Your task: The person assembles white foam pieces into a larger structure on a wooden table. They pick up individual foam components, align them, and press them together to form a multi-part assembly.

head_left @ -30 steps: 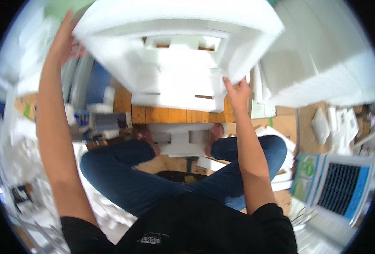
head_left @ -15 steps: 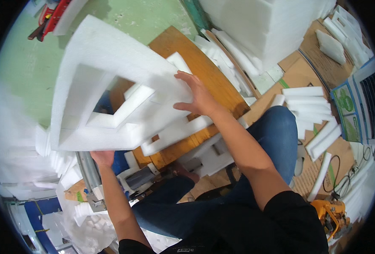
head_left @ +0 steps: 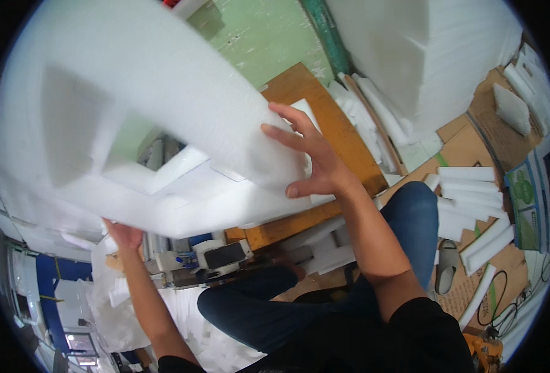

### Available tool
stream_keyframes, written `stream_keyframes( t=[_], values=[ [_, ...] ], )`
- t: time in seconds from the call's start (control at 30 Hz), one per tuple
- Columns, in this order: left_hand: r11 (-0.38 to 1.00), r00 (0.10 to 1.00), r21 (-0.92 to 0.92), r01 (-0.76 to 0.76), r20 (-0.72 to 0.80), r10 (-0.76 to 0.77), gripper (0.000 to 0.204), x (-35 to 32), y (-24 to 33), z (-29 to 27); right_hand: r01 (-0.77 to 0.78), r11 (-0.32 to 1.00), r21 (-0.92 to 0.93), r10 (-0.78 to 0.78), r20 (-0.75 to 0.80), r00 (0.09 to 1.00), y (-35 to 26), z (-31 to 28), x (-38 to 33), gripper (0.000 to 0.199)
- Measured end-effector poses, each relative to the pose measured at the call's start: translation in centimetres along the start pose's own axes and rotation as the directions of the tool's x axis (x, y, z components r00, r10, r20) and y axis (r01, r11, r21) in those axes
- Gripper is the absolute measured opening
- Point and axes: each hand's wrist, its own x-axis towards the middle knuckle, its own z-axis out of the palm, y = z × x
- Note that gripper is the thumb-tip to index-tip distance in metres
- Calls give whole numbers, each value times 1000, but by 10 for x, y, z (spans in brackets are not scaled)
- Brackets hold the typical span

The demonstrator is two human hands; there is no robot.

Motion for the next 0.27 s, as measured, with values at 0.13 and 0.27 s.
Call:
stream_keyframes(
  t=[0.13,0.27],
  values=[
    [984,988,-133,-117,-117,102,111,-70,51,88,-27,993,116,45,-151,987,-10,-21,-7,116],
    [996,222,-37,-79,974,54,108,-59,137,90,-54,745,665,331,-299,895,-70,-30,-3,111]
  ],
)
